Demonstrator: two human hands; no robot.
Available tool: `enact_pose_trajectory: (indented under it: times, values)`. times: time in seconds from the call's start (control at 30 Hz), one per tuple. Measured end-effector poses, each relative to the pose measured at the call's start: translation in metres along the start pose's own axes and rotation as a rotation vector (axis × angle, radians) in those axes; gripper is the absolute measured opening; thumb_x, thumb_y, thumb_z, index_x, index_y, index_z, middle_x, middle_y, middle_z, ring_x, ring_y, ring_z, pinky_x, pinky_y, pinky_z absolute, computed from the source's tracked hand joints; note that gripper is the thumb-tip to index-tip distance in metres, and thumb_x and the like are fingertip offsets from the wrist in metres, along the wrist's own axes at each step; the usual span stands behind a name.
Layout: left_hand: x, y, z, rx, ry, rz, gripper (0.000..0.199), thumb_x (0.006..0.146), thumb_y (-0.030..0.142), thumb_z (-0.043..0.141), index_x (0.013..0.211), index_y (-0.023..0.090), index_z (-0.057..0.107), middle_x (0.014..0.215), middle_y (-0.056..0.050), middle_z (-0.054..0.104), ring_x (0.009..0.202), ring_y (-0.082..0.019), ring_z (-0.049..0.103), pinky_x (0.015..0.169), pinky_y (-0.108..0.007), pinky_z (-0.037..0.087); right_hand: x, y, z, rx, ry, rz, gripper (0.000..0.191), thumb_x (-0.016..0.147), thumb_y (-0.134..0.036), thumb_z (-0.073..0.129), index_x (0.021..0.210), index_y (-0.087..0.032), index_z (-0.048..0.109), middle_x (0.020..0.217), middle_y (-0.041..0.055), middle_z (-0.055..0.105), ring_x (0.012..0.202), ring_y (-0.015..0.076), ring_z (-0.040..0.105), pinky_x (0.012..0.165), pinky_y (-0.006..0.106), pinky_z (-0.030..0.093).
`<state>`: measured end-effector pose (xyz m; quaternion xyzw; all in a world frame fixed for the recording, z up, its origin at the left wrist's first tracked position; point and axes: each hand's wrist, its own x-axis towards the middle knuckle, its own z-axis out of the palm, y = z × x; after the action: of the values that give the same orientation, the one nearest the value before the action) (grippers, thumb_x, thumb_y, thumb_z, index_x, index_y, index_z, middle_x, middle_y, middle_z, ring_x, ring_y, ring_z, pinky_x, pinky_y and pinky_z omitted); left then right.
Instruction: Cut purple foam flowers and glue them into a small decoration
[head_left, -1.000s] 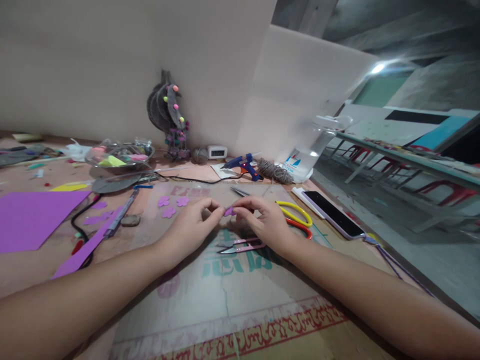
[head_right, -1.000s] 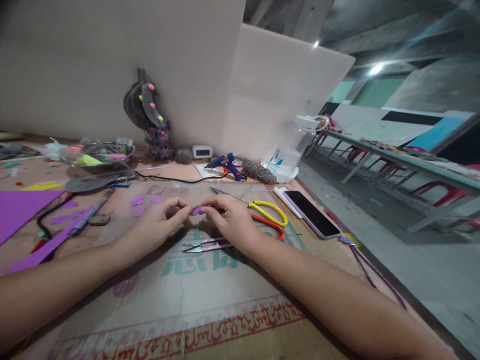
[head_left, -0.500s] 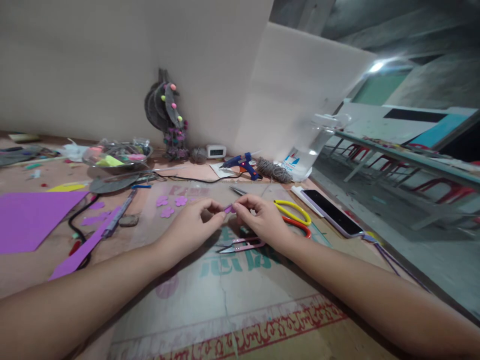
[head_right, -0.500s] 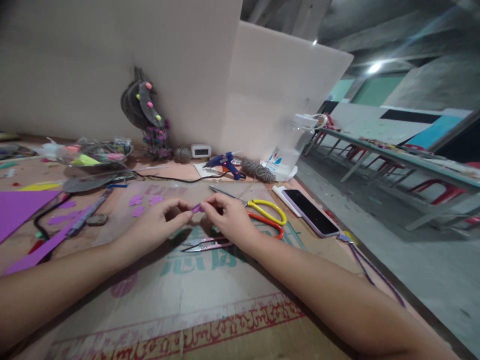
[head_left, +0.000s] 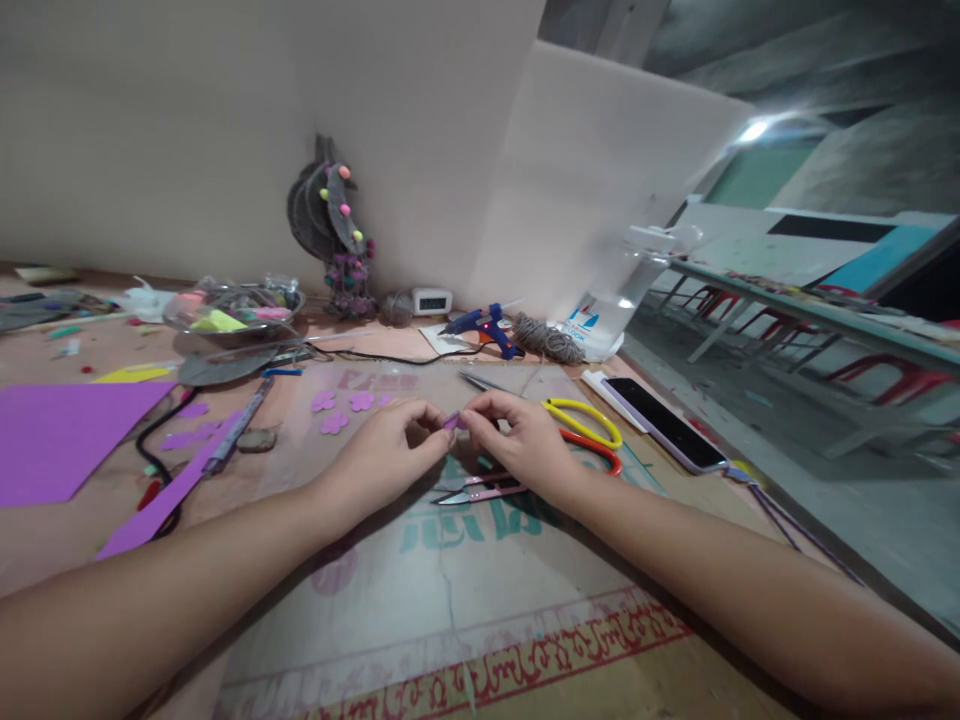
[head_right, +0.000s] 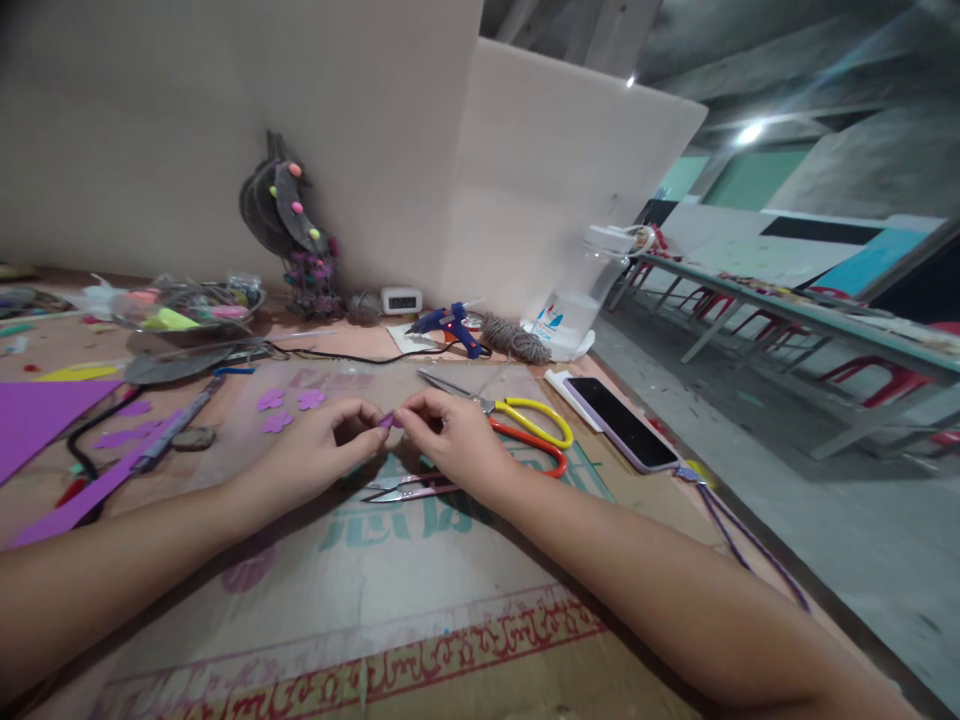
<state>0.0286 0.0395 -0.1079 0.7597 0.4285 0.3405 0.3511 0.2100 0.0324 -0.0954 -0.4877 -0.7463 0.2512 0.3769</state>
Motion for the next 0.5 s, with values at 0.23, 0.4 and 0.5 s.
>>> enact_pose_trajectory:
  times: [0.23, 0.4, 0.5]
  values:
    - [-0.0005, 0.0015, 0.0012, -0.046, 0.000, -0.020, 0.009, 0.079, 0.026, 0.056, 0.080, 0.019, 0.062, 0.073, 0.000, 0.065, 0.068, -0.017, 0.060, 0.062, -0.027, 0.042, 0.0002, 0.0001, 0.0007, 0.008, -0.002, 0.004, 0.015, 0.087, -0.026, 0.056, 0.075, -0.018, 0.062, 0.056, -0.0028, 0.063, 0.052, 0.0114, 0.058, 0.053, 0.022, 0.044]
    - [-0.0012, 0.0020, -0.0005, -0.222, 0.036, -0.060, 0.018, 0.084, 0.033, 0.051, 0.089, 0.020, 0.063, 0.082, -0.001, 0.067, 0.079, -0.018, 0.062, 0.071, -0.029, 0.045, 0.0009, 0.0011, 0.0001, 0.024, 0.039, 0.022, 0.015, 0.086, -0.027, 0.056, 0.076, -0.018, 0.063, 0.055, -0.0032, 0.060, 0.052, 0.0108, 0.055, 0.053, 0.021, 0.043]
    - [0.0010, -0.0023, -0.0022, -0.359, 0.216, -0.135, 0.028, 0.090, 0.042, 0.043, 0.096, 0.021, 0.061, 0.086, -0.001, 0.062, 0.084, -0.017, 0.060, 0.073, -0.028, 0.045, 0.0016, 0.0030, -0.0004, 0.025, 0.043, 0.041, 0.018, 0.087, -0.029, 0.055, 0.081, -0.017, 0.066, 0.055, -0.0032, 0.059, 0.052, 0.0107, 0.054, 0.053, 0.021, 0.042]
